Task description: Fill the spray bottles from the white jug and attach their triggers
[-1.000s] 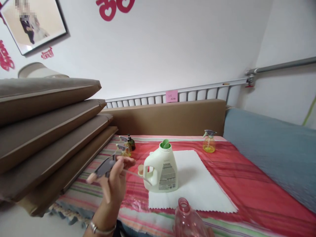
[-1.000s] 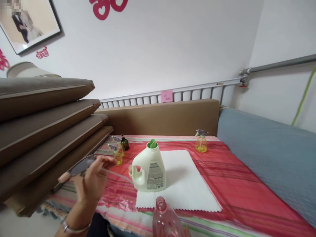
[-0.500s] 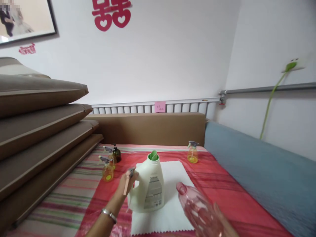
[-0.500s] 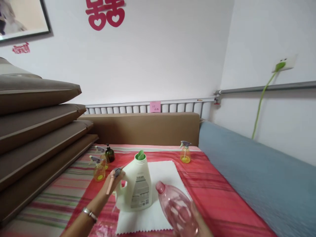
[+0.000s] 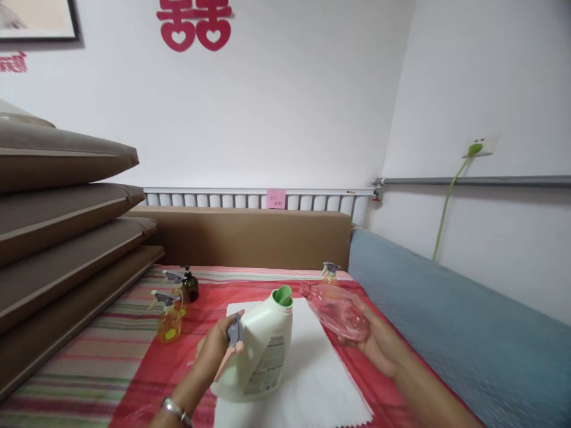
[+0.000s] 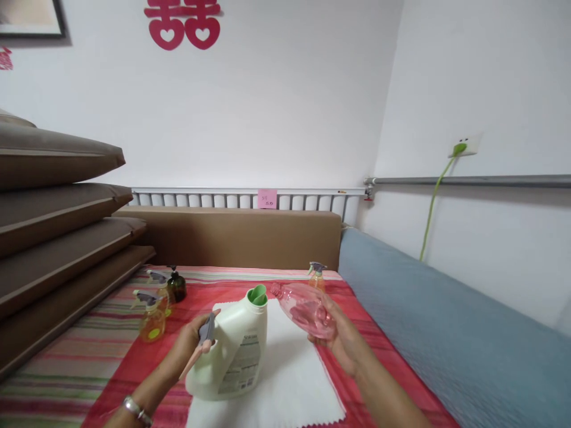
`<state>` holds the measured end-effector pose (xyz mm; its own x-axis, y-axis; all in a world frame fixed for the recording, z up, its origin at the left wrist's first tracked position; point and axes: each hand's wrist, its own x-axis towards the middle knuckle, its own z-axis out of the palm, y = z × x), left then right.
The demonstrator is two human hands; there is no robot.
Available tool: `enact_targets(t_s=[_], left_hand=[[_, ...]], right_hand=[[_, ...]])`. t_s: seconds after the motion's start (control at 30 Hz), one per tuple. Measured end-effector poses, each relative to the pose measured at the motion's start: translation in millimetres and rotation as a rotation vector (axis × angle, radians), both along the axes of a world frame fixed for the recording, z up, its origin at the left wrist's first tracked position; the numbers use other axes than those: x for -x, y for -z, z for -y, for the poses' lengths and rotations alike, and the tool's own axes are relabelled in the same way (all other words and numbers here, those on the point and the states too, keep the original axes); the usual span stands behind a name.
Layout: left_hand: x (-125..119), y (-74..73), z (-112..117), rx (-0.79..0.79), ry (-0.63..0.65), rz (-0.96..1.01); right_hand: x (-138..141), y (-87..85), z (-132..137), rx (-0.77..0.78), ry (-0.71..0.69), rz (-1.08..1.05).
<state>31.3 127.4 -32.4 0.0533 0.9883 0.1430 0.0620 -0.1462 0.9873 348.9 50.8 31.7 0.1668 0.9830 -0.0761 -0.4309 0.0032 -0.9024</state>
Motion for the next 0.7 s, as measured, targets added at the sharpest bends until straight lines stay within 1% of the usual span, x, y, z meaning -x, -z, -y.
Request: enact_targets(t_s=[0.13, 0.27, 0.33, 0.4, 0.47, 0.6, 0.7], left_hand=[[-16.7, -19.4, 11.4, -0.057, 0.069, -0.017], [-26.6, -39.9, 26.2, -0.038, 0.035, 0.012], [-27.5, -46.1, 30.8, -0.045, 0.015, 0.009], [-27.2, -48.0, 32.1, -0.068, 0.017, -0.013], [-27.1, -46.4, 30.9, -0.081, 0.026, -0.007], [-27.9, -42.4, 28.0, -0.031, 0.079, 0.092], [-27.0, -41.6, 27.8, -0.035, 0.046, 0.051]], right_hand=[[-4.4, -11.7, -5.2, 0.000, 0.051, 0.169], [-9.2, -17.6, -9.8, -0.007, 0.085, 0.325], [-10.9, -21.9, -10.9, -0.010, 0.095, 0.383], [-11.2, -28.1, -11.0, -0.007, 0.107, 0.427], [-10.4, -35.6, -10.3, 0.005, 0.114, 0.460], [-8.0, -49.7, -9.9, 0.014, 0.126, 0.526], [-9.0, -55.1, -13.2, 0.016, 0.134, 0.581]])
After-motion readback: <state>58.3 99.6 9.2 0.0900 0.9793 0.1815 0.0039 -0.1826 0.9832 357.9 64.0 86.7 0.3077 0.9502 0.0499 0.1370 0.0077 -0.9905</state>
